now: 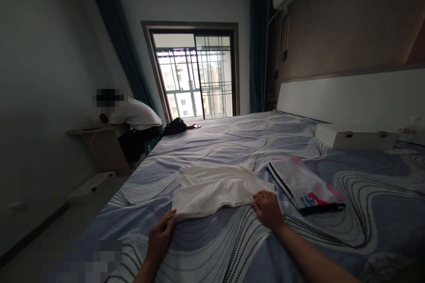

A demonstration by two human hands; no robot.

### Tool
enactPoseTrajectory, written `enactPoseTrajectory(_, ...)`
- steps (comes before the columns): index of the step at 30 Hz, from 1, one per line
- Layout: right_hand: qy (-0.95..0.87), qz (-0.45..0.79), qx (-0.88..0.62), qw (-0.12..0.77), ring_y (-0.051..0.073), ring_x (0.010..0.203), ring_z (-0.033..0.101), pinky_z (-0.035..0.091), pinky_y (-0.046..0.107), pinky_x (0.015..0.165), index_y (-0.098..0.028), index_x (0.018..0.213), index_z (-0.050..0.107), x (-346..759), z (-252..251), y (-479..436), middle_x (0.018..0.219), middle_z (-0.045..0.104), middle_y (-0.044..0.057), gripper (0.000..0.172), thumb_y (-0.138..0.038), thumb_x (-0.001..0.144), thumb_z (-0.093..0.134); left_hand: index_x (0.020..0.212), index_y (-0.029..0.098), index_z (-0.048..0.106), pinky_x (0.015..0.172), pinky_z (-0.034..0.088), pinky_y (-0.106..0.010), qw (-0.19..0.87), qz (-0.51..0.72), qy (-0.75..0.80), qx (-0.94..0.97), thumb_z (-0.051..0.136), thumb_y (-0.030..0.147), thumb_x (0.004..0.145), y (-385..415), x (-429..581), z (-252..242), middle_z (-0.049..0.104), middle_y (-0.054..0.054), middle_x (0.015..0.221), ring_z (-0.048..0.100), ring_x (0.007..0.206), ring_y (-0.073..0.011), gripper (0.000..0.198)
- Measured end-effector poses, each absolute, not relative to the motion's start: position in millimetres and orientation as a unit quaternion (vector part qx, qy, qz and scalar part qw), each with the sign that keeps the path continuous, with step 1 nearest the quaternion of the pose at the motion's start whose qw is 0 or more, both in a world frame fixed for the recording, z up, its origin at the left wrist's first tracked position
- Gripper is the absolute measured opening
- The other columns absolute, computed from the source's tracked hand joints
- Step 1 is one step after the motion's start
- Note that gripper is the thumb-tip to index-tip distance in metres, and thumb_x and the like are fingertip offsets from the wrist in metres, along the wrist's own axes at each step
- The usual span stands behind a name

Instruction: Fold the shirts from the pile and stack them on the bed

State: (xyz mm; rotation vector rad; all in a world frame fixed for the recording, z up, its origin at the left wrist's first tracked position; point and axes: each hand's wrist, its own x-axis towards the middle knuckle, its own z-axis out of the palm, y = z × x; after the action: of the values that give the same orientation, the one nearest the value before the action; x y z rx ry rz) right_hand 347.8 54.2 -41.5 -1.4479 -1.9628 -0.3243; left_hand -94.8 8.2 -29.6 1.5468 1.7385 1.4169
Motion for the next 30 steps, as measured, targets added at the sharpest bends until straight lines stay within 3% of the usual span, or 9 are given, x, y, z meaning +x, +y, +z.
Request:
enactPoseTrajectory(3,-0.736,-0.111,-0.574,0.341,0.026,0.095,0.058,0.036,0.043,0.092,-0.023,0.103,0.066,350.6,-42.3,47.8,0.093,0.068,0.006,0.015,-0.021,0.091,0.056,0.090,0.024,0.078,0.106,0.049,-0.043,0.194,0.489,0.652,0.546,0.062,0.057,0.074,-2.9,-89.2,-25.0,0.075,-0.007,0.118,0.067,0.114,-0.0290,0.040)
enactPoseTrajectory(8,-0.719,-0.089,-0.550,0.415,0.027,0.089,0.057,0.041,0.043,0.087,-0.023,0.096,0.061,352.5,-49.1,29.5,0.091,0.064,0.007,0.019,-0.020,0.097,0.043,0.103,0.024,0.075,0.106,0.049,-0.042,0.121,0.473,0.666,0.564,0.060,0.039,0.067,-0.3,-86.8,-23.6,0.071,-0.008,0.123,0.064,0.118,-0.0273,0.042)
enactPoseTrajectory(11,-0.721,-0.086,-0.525,0.444,0.027,0.089,0.056,0.043,0.043,0.086,-0.025,0.095,0.058,352.5,-51.1,12.2,0.090,0.060,0.007,0.017,-0.021,0.096,0.041,0.101,0.023,0.076,0.105,0.049,-0.041,0.108,0.456,0.674,0.571,0.056,0.031,0.063,3.5,-86.9,-25.2,0.070,-0.009,0.120,0.065,0.114,-0.0263,0.043)
enactPoseTrajectory(16,-0.722,-0.091,-0.528,0.438,0.024,0.083,0.053,0.041,0.042,0.081,-0.023,0.086,0.052,352.1,-46.9,0.0,0.085,0.056,0.005,0.008,-0.018,0.088,0.045,0.087,0.022,0.077,0.099,0.051,-0.042,0.103,0.461,0.682,0.559,0.055,0.046,0.071,6.8,-87.0,-25.0,0.072,-0.010,0.111,0.067,0.106,-0.0289,0.036)
enactPoseTrajectory(20,-0.733,-0.089,-0.521,0.428,0.023,0.082,0.052,0.040,0.041,0.083,-0.023,0.083,0.051,350.8,-43.3,5.6,0.082,0.057,0.004,0.007,-0.018,0.085,0.047,0.088,0.023,0.075,0.097,0.051,-0.043,0.113,0.487,0.691,0.521,0.056,0.052,0.072,5.1,-88.4,-21.4,0.074,-0.010,0.110,0.067,0.106,-0.0314,0.039)
enactPoseTrajectory(25,-0.724,-0.054,-0.511,0.460,0.023,0.082,0.057,0.041,0.042,0.084,-0.023,0.086,0.054,350.1,-39.9,4.7,0.083,0.061,0.003,0.012,-0.022,0.090,0.044,0.103,0.021,0.071,0.091,0.054,-0.043,0.148,0.528,0.708,0.445,0.049,0.050,0.080,-23.4,-82.0,-8.3,0.076,-0.011,0.110,0.069,0.104,-0.0314,0.044)
enactPoseTrajectory(30,-0.714,-0.028,-0.527,0.461,0.024,0.091,0.061,0.042,0.042,0.087,-0.025,0.089,0.057,367.8,-41.3,-23.5,0.092,0.066,0.005,0.022,-0.026,0.097,0.037,0.089,0.029,0.069,0.095,0.054,-0.044,0.158,0.536,0.668,0.491,0.052,0.059,0.077,-100.4,-77.9,9.6,0.077,-0.004,0.109,0.068,0.109,-0.0315,0.036)
